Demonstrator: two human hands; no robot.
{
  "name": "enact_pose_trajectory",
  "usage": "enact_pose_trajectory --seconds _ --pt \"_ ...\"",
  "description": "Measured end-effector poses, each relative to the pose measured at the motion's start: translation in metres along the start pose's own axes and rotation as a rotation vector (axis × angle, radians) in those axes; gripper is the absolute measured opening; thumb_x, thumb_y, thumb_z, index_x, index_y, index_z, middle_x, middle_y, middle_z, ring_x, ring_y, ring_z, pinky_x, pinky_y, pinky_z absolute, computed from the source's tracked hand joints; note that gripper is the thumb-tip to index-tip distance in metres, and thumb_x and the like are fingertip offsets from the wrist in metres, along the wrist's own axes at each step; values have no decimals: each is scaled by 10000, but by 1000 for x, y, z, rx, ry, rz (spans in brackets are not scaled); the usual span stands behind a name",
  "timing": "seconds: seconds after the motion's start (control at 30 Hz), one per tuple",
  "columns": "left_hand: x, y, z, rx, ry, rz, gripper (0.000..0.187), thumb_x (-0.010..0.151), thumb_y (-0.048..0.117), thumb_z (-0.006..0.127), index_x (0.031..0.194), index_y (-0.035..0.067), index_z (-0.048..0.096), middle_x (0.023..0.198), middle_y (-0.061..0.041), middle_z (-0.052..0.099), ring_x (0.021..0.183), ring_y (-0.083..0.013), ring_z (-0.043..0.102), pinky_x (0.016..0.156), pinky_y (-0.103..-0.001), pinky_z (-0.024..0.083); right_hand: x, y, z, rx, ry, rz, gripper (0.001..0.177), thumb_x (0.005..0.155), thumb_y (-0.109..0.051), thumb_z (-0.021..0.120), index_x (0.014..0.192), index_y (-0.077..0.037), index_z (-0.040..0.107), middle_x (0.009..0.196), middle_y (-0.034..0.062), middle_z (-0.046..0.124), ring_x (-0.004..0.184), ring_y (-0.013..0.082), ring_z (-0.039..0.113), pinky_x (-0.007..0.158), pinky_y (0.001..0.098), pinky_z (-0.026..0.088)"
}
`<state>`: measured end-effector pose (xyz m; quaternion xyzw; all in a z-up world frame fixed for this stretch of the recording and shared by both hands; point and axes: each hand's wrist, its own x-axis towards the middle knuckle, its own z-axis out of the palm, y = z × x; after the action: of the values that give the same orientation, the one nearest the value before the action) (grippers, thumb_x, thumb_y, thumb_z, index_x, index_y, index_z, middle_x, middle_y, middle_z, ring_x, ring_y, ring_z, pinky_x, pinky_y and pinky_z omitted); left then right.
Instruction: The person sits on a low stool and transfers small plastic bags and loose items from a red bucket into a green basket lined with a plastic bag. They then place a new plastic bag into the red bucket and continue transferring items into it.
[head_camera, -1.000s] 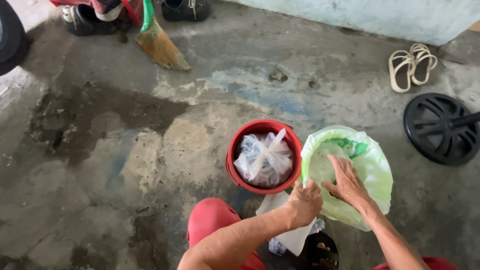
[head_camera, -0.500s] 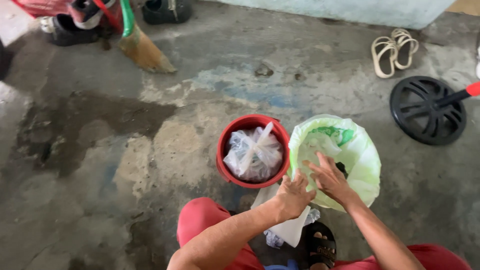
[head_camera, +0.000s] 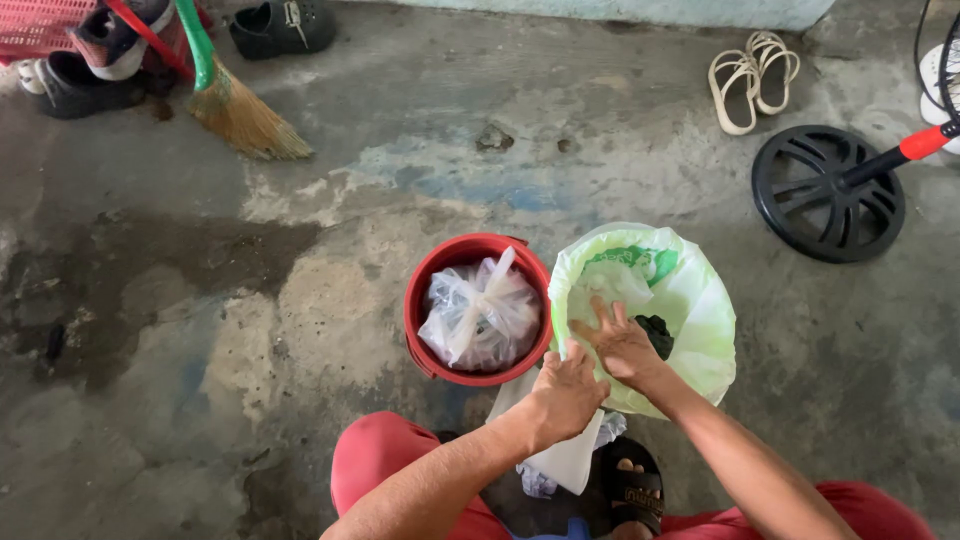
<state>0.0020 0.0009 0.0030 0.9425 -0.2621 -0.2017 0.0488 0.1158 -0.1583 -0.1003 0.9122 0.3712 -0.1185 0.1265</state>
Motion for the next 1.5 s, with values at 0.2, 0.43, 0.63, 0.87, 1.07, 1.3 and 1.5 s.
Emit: enact_pose_trajectory --seconds 0.2,0.43,0.63,0.87,1.07,1.3,1.5 --pt "-8 -1 -22 31 -25 -18 386 993 142 468 1275 274 695 1369 -216 566 1378 -486 382 872 -536 422 9 8 21 -103 171 -69 518 870 -154 541 1329 -394 515 1475 204 382 1170 442 487 660 433 593" --pt "3 -1 3 41 9 -10 312 974 227 573 1253 271 707 1364 -200 562 1356 -463 382 888 -530 426 32 -4 50 -265 447 -109 309 850 -124 562 1098 -305 601 1283 223 513 974 436 572 464 381 489" --pt "10 -5 12 21 36 -7 348 895 342 738 1240 301 713 1338 -166 575 1306 -420 402 875 -529 429 35 5 33 -371 537 -88 111 856 -162 538 908 -256 564 1137 105 497 864 280 495 423 264 341" --pt "19 -16 31 136 187 -37 274 851 469 741 1104 365 757 1157 -22 648 1145 -261 522 806 -445 480 -48 16 -77 532 171 189 388 926 -256 686 1307 -329 694 1422 139 519 1307 454 525 1068 514 478" --pt "28 -41 22 19 238 -57 246 877 414 714 1068 262 738 1032 -36 651 1023 -267 609 774 -439 497 -156 -36 -118 894 -280 277 261 962 -326 644 1121 -168 779 994 135 794 948 347 751 828 492 575" --pt "46 -37 41 46 226 -51 287 861 454 698 1017 214 683 1007 -55 593 1028 -317 591 804 -473 475 -101 -107 98 696 -211 510 802 878 -573 708 1517 -197 402 1393 130 492 1346 408 488 998 580 521" --pt "44 -34 49 45 218 -33 305 896 466 624 1049 203 617 1081 -83 557 1087 -356 533 848 -488 421 -72 -135 115 412 -341 511 1098 798 -631 766 1626 -171 212 1627 171 236 1484 422 235 1162 658 232"
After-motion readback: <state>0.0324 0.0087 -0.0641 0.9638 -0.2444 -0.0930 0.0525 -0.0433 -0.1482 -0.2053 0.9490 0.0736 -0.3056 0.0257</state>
